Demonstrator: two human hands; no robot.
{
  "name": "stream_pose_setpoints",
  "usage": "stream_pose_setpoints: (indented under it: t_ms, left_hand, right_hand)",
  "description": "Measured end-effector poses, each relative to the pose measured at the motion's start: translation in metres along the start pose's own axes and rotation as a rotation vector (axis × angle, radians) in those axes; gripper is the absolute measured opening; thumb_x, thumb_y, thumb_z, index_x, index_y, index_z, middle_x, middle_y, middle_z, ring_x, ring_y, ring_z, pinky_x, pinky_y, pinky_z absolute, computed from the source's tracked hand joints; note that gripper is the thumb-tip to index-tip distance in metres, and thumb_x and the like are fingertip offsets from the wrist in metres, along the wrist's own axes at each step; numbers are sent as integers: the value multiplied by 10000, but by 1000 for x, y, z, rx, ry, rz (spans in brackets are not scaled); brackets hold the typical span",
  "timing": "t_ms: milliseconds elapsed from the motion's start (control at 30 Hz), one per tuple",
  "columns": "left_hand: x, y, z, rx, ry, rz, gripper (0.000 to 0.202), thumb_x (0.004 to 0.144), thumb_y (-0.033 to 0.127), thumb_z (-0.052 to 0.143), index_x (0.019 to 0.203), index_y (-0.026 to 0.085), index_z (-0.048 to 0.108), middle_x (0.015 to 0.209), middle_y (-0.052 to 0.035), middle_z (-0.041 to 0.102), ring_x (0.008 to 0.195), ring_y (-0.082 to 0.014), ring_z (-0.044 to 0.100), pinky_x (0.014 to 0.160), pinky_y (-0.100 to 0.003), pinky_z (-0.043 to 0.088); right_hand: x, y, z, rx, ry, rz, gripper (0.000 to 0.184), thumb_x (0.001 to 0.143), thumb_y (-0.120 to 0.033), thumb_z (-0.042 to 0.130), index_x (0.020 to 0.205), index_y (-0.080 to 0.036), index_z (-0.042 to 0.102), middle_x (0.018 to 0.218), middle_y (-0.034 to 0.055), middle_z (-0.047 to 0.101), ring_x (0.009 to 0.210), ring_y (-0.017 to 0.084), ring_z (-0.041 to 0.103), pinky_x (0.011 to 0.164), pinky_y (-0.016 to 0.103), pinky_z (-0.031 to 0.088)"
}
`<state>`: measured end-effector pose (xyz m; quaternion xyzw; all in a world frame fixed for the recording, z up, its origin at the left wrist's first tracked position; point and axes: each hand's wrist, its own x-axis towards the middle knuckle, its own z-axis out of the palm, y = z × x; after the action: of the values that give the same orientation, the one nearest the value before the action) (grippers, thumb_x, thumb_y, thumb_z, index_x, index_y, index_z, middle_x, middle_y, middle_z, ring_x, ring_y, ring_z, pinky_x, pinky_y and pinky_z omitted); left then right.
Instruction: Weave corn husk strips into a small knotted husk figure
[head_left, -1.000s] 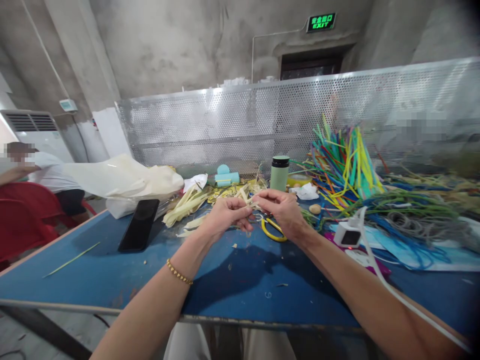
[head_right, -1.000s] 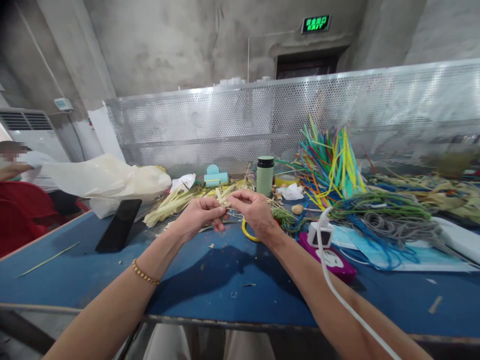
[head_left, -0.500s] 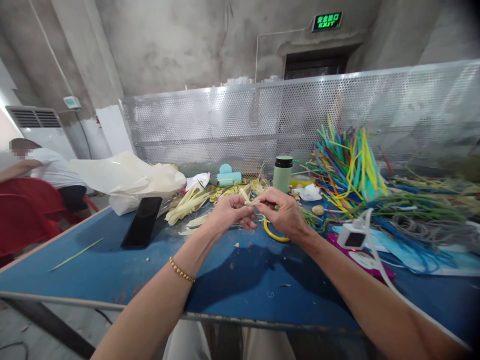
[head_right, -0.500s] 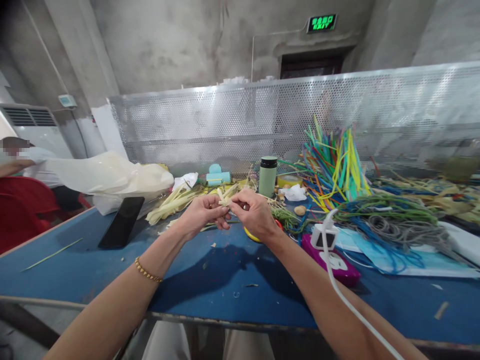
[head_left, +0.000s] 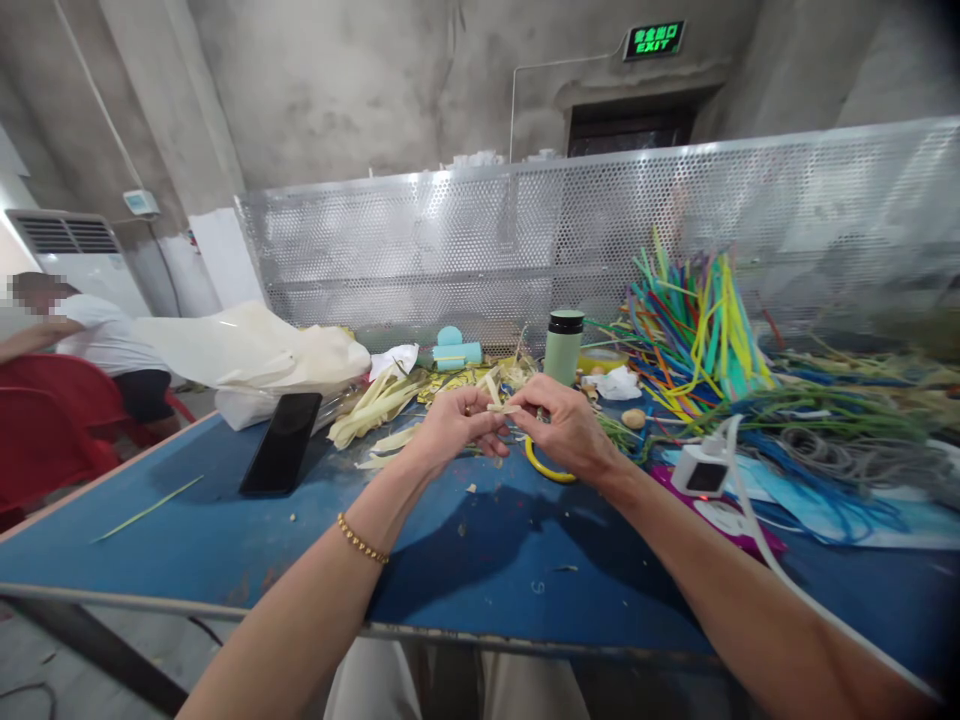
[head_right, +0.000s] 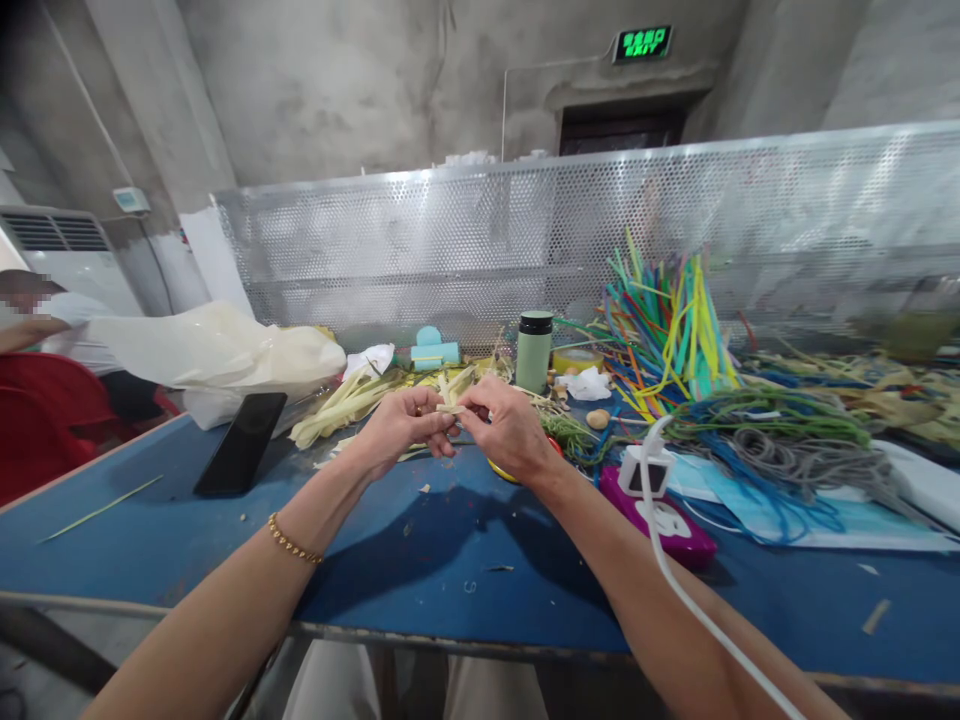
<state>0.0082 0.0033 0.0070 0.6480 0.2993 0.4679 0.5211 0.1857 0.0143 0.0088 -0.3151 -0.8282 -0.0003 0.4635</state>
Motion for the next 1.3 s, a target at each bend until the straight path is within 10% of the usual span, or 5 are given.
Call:
stream_pose_setpoints:
  t_ms: [1300]
  left_hand:
    - [2, -3, -1, -134, 99, -37, 148, 810, 225, 648, 787, 95, 583, 666, -47, 662, 484, -115, 627, 468, -210, 485]
  right_hand:
    - [4, 3, -4, 33, 19, 112, 154, 860, -224, 521, 834, -165, 661, 768, 39, 645, 648, 141, 542, 608, 270, 417]
